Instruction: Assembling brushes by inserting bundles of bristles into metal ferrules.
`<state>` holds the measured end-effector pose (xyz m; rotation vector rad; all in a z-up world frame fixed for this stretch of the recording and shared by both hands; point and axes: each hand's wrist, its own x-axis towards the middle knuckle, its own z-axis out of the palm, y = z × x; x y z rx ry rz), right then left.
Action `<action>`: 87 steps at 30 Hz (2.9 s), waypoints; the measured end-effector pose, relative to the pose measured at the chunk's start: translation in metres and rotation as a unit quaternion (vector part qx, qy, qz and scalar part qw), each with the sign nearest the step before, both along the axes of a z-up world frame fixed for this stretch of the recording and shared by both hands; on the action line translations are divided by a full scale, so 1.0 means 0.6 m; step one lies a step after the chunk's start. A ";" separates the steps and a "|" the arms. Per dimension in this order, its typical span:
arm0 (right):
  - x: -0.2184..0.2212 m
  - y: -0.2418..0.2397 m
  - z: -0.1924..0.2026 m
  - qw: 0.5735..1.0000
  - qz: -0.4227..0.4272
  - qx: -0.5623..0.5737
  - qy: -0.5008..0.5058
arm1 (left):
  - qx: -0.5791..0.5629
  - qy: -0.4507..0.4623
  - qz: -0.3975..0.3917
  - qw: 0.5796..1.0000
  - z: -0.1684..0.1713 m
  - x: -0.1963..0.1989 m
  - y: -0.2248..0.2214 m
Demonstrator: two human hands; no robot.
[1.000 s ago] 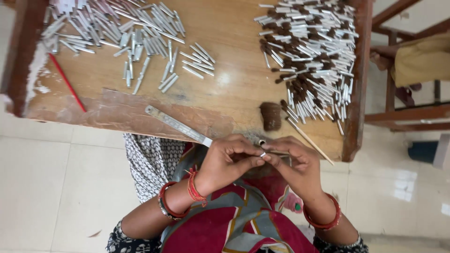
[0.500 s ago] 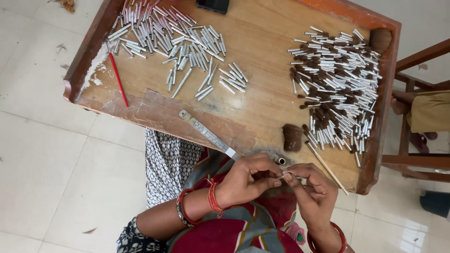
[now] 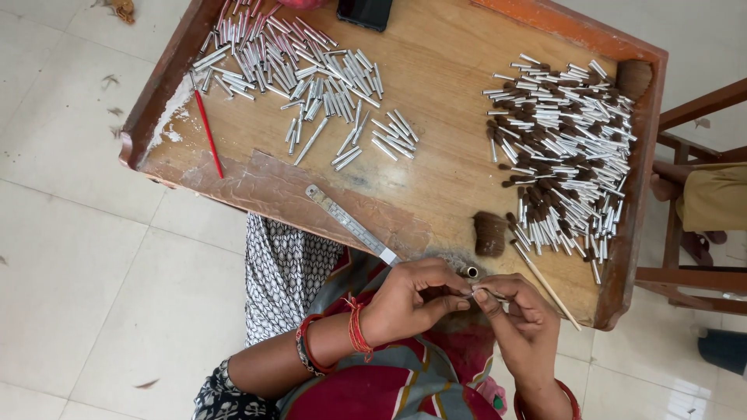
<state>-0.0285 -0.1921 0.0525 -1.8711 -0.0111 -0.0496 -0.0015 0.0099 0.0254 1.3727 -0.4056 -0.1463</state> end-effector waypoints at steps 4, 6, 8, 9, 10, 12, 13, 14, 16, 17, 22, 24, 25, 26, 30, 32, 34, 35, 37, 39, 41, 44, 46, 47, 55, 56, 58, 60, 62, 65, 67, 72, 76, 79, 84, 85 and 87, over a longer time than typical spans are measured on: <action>0.001 0.019 0.011 0.997 0.051 -0.010 -0.056 | -0.029 -0.007 0.021 0.999 0.006 -0.014 0.006; -0.006 0.018 0.005 0.997 0.062 0.002 -0.056 | 0.048 -0.092 0.068 0.992 0.015 -0.022 0.011; -0.016 -0.008 -0.025 0.998 0.052 -0.017 -0.008 | 0.093 -0.194 0.081 0.973 0.000 -0.024 0.013; -0.022 -0.021 -0.040 0.998 0.042 -0.036 0.038 | 0.138 -0.295 0.092 0.941 -0.008 -0.026 0.015; -0.021 -0.018 -0.039 0.998 0.042 -0.036 0.042 | 0.138 -0.291 0.091 0.942 -0.002 -0.022 0.025; -0.025 -0.014 -0.039 0.993 0.069 -0.002 0.100 | 0.229 -0.491 0.076 0.837 0.005 -0.018 0.044; -0.024 -0.005 -0.036 0.992 0.066 -0.003 0.110 | 0.227 -0.484 0.073 0.842 0.000 -0.016 0.051; -0.025 0.003 -0.033 0.991 0.079 0.038 0.099 | 0.229 -0.499 0.064 0.833 -0.006 -0.016 0.057; -0.025 0.018 -0.031 0.989 0.085 0.077 0.097 | 0.227 -0.507 0.051 0.830 -0.017 -0.015 0.077; -0.025 0.024 -0.031 0.994 0.079 0.044 0.062 | 0.265 -0.490 0.065 0.828 -0.022 -0.014 0.092; -0.012 0.066 -0.031 0.989 0.085 -0.107 -0.052 | 0.355 -0.447 0.114 0.813 -0.028 0.001 0.160; -0.008 0.079 -0.037 0.978 0.088 -0.175 -0.078 | 0.404 -0.432 0.144 0.793 -0.014 0.011 0.172; -0.008 0.082 -0.041 0.978 0.089 -0.174 -0.074 | 0.404 -0.429 0.142 0.795 -0.018 0.010 0.175; -0.005 0.085 -0.045 0.976 0.092 -0.179 -0.081 | 0.417 -0.424 0.143 0.791 -0.022 0.011 0.178; 0.003 0.090 -0.056 0.967 0.112 -0.201 -0.114 | 0.434 -0.414 0.136 0.788 -0.033 0.013 0.186; 0.005 0.092 -0.059 0.966 0.116 -0.202 -0.114 | 0.433 -0.411 0.133 0.791 -0.033 0.013 0.187; 0.006 0.093 -0.062 0.965 0.120 -0.203 -0.115 | 0.431 -0.408 0.131 0.794 -0.034 0.013 0.188; 0.006 0.094 -0.063 0.966 0.123 -0.197 -0.113 | 0.431 -0.407 0.130 0.795 -0.035 0.012 0.188; 0.009 0.095 -0.065 0.967 0.125 -0.192 -0.113 | 0.431 -0.406 0.130 0.795 -0.036 0.014 0.188; 0.010 0.096 -0.065 0.968 0.131 -0.183 -0.111 | 0.430 -0.404 0.131 0.797 -0.038 0.014 0.188; 0.012 0.098 -0.063 0.968 0.133 -0.180 -0.109 | 0.429 -0.404 0.131 0.797 -0.038 0.014 0.188; 0.014 0.099 -0.064 0.968 0.137 -0.180 -0.106 | 0.427 -0.403 0.134 0.799 -0.037 0.014 0.187; 0.015 0.101 -0.063 0.968 0.137 -0.181 -0.104 | 0.425 -0.403 0.136 0.799 -0.037 0.013 0.186; 0.016 0.102 -0.060 0.967 0.140 -0.182 -0.108 | 0.424 -0.402 0.139 0.800 -0.037 0.013 0.186; 0.021 0.105 -0.043 0.955 0.144 -0.226 -0.124 | 0.415 -0.413 0.150 0.796 -0.024 0.010 0.177; 0.022 0.103 -0.041 0.957 0.147 -0.218 -0.124 | 0.415 -0.410 0.156 0.797 -0.021 0.013 0.173; 0.023 0.088 -0.027 0.958 0.131 -0.221 -0.129 | 0.400 -0.421 0.154 0.799 -0.012 0.020 0.157; 0.021 0.072 -0.008 0.961 0.110 -0.189 -0.169 | 0.404 -0.396 0.170 0.807 -0.001 0.020 0.144; 0.036 0.041 0.016 0.953 0.057 -0.226 -0.192 | 0.379 -0.388 0.170 0.823 0.005 0.037 0.124; 0.071 -0.015 0.038 0.933 -0.035 -0.308 -0.184 | 0.339 -0.344 0.159 0.861 0.025 0.061 0.092; 0.095 -0.053 0.034 0.916 -0.082 -0.360 -0.158 | 0.315 -0.316 0.147 0.883 0.040 0.089 0.065; 0.080 -0.084 0.015 0.896 -0.083 -0.411 -0.147 | 0.260 -0.215 -0.014 0.941 0.034 0.187 -0.017; 0.049 -0.056 -0.001 0.894 0.028 -0.425 -0.140 | 0.313 -0.244 -0.066 0.916 0.004 0.241 -0.061; 0.041 -0.054 -0.020 0.892 0.060 -0.429 -0.129 | 0.329 -0.183 -0.117 0.919 0.002 0.243 -0.073; 0.048 -0.054 -0.011 0.889 0.035 -0.433 -0.143 | 0.326 -0.154 -0.134 0.923 0.006 0.223 -0.077; 0.048 -0.055 -0.011 0.890 0.035 -0.432 -0.141 | 0.327 -0.152 -0.135 0.923 0.003 0.218 -0.077; 0.048 -0.056 -0.011 0.886 0.062 -0.440 -0.134 | 0.312 -0.181 -0.099 0.927 -0.001 0.208 -0.078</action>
